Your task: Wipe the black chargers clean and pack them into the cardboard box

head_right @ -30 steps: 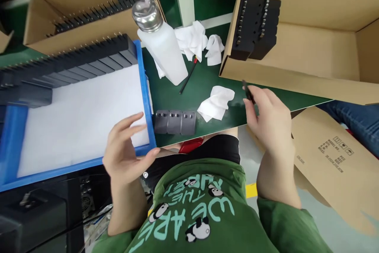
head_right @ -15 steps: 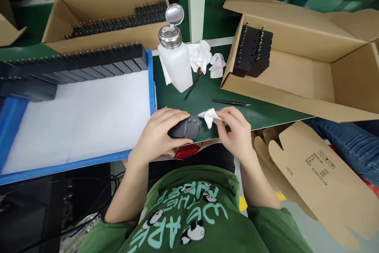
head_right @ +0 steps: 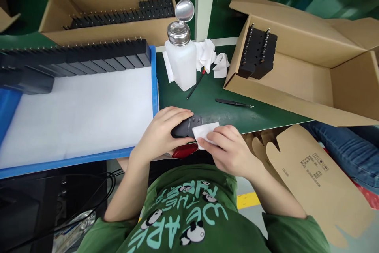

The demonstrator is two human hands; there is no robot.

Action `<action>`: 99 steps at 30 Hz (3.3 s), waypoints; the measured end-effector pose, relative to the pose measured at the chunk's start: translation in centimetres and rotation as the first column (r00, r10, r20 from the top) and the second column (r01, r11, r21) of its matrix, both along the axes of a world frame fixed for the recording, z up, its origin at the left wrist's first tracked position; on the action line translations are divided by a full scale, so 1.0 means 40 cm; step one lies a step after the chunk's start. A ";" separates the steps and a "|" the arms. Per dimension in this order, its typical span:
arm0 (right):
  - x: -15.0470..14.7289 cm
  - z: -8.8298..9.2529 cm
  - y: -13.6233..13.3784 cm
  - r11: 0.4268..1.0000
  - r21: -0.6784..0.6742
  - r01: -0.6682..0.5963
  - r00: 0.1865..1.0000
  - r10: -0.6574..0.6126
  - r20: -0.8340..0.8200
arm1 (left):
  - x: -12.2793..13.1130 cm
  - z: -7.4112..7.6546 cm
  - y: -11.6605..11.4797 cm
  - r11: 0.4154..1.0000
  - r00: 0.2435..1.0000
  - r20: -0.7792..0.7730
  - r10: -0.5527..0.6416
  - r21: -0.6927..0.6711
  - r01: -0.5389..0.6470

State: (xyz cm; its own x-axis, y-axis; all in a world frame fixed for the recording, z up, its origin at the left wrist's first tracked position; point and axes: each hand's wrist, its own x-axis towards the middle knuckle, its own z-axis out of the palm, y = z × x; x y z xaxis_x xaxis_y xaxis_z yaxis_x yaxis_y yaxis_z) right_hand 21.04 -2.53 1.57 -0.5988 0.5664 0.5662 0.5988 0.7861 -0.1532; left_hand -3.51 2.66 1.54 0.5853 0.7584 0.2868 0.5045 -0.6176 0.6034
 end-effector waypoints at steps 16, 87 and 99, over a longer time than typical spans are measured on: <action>0.004 0.045 0.021 0.942 0.111 0.317 0.944 -0.303 -0.128 | -0.143 -0.009 -0.057 0.970 0.972 0.000 0.235 -0.070 -0.235; -0.007 0.068 0.317 0.661 -0.651 -0.373 0.902 0.422 -0.089 | 0.044 0.011 -0.090 0.993 0.989 0.101 0.111 0.037 -0.115; 0.052 0.084 0.199 0.691 -0.718 -0.086 0.914 -0.231 -0.332 | 0.046 0.029 -0.083 0.991 0.996 0.002 0.090 0.095 -0.090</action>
State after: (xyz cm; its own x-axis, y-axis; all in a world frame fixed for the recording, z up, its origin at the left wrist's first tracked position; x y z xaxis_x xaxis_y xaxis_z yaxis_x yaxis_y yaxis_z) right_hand 23.13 5.45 4.94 -0.3721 0.9177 0.1389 0.4194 0.2998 -0.8569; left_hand -1.67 -0.65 2.69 0.5171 0.7771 0.3587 0.5620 -0.6244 0.5425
